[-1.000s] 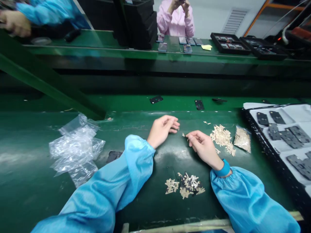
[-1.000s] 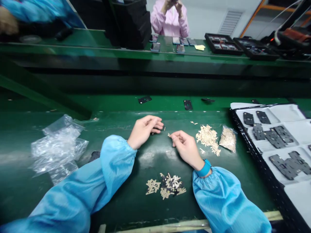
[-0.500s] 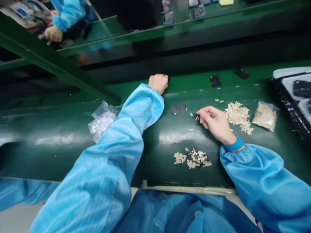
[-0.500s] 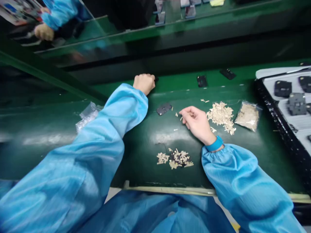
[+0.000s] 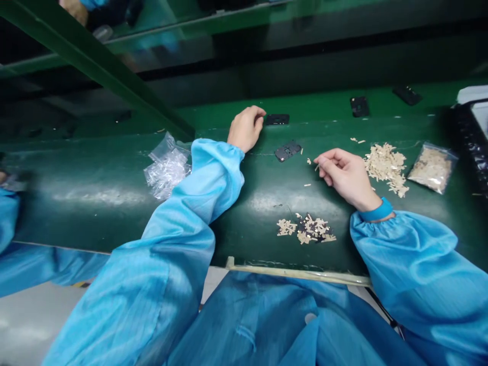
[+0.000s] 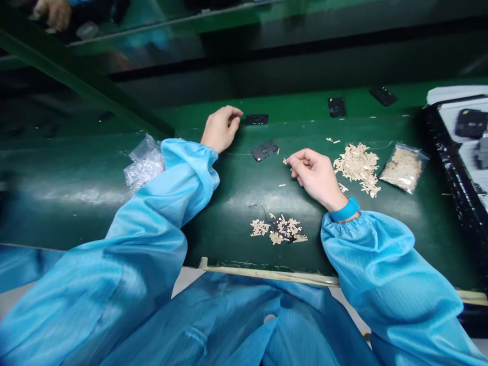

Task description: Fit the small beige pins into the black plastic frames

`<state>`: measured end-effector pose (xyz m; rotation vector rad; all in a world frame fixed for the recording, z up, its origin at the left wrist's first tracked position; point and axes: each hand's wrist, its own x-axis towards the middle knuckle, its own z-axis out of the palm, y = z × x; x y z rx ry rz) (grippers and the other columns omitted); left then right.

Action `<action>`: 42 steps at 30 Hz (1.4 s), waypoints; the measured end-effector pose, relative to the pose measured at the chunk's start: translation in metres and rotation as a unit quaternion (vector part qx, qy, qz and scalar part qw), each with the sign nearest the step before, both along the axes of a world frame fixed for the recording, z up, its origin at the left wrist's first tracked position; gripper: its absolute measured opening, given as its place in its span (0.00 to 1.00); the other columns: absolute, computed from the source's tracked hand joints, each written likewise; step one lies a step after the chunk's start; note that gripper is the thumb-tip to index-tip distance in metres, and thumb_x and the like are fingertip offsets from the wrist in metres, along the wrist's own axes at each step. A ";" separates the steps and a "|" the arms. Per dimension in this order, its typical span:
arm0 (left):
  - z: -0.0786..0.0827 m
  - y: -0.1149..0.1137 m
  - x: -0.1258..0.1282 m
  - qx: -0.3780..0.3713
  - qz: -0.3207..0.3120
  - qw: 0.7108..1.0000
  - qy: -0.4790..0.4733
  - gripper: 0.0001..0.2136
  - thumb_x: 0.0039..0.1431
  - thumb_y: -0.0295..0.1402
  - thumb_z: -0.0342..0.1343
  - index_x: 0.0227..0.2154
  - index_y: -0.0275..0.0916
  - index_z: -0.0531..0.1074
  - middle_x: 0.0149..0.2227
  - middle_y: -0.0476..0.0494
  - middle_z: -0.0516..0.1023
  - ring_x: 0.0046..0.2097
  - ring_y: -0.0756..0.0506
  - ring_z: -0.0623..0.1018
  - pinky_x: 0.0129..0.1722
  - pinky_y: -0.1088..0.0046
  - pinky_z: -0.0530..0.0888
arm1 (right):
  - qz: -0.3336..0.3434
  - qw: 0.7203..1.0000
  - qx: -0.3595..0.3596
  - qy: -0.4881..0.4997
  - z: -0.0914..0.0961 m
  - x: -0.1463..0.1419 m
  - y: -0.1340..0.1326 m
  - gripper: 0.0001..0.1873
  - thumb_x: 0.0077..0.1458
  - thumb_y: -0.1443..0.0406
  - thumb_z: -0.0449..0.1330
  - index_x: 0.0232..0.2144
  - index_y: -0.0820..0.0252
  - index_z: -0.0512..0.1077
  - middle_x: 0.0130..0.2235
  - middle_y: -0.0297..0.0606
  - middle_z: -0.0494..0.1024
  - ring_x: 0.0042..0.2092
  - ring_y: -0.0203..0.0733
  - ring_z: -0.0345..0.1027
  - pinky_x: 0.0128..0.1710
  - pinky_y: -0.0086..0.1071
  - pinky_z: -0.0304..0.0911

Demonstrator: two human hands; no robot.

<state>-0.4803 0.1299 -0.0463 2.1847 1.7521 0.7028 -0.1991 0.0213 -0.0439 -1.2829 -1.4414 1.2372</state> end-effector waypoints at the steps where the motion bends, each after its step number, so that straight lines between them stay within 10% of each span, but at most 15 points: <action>1: 0.001 0.005 0.003 -0.003 -0.012 1.000 0.016 0.16 0.67 0.30 0.50 0.55 0.37 0.73 0.58 0.37 0.76 0.59 0.40 0.74 0.63 0.62 0.66 | -0.003 1.000 0.001 -0.001 0.000 0.000 0.000 0.13 0.60 0.56 0.65 0.34 0.61 0.76 0.23 0.32 0.73 0.20 0.29 0.59 0.18 0.25 0.54; 5: 0.006 0.043 0.016 -0.064 -0.061 0.993 0.073 0.24 0.61 0.31 0.58 0.60 0.39 0.71 0.65 0.38 0.70 0.65 0.36 0.69 0.67 0.57 0.63 | -0.006 1.000 0.007 -0.007 -0.004 0.001 0.001 0.16 0.60 0.53 0.65 0.34 0.61 0.75 0.24 0.32 0.73 0.20 0.30 0.59 0.19 0.26 0.54; 13: 0.022 0.089 0.029 -0.164 -0.083 0.981 -0.062 0.08 0.49 0.21 0.67 0.34 0.35 0.79 0.28 0.49 0.75 0.36 0.44 0.79 0.49 0.60 0.76 | -0.008 1.000 0.008 -0.004 -0.007 0.001 0.001 0.13 0.60 0.55 0.65 0.34 0.61 0.75 0.24 0.32 0.73 0.20 0.29 0.59 0.19 0.26 0.54; 22: 0.022 -0.053 0.045 -0.192 -0.070 0.926 -0.319 0.05 0.64 0.25 0.55 0.42 0.35 0.69 0.37 0.47 0.79 0.38 0.48 0.81 0.40 0.69 0.79 | 0.178 0.976 0.018 -0.123 0.021 0.013 -0.016 0.10 0.62 0.59 0.64 0.34 0.60 0.78 0.29 0.36 0.78 0.27 0.35 0.68 0.27 0.30 0.64; 26: 0.000 -0.102 0.065 -0.203 -0.076 0.891 -0.398 0.04 0.63 0.27 0.57 0.40 0.37 0.70 0.35 0.47 0.80 0.32 0.50 0.79 0.32 0.75 0.76 | 0.309 0.896 0.194 -0.253 0.030 0.000 -0.067 0.10 0.65 0.63 0.60 0.46 0.57 0.79 0.49 0.45 0.82 0.49 0.50 0.76 0.50 0.43 0.71; 32: -0.009 -0.103 0.069 -0.195 -0.046 0.872 -0.447 0.05 0.63 0.29 0.58 0.41 0.38 0.71 0.36 0.47 0.80 0.36 0.49 0.81 0.34 0.74 0.77 | 0.421 0.779 0.344 -0.314 0.004 -0.018 -0.106 0.21 0.68 0.64 0.57 0.61 0.56 0.70 0.66 0.46 0.70 0.67 0.52 0.63 0.66 0.52 0.59; 37: -0.009 -0.102 0.067 -0.185 -0.054 0.864 -0.465 0.05 0.64 0.28 0.56 0.41 0.38 0.71 0.36 0.47 0.81 0.35 0.49 0.81 0.33 0.74 0.77 | 0.323 0.812 0.343 -0.345 -0.009 -0.008 -0.066 0.10 0.68 0.64 0.55 0.42 0.57 0.78 0.46 0.47 0.82 0.52 0.50 0.73 0.54 0.47 0.68; 42: -0.013 -0.101 0.067 -0.178 -0.046 0.855 -0.484 0.04 0.63 0.28 0.56 0.40 0.37 0.71 0.36 0.47 0.81 0.33 0.51 0.80 0.31 0.77 0.76 | 0.150 0.930 0.237 -0.238 0.005 -0.004 -0.055 0.09 0.67 0.61 0.57 0.35 0.56 0.74 0.38 0.43 0.80 0.42 0.47 0.74 0.45 0.43 0.69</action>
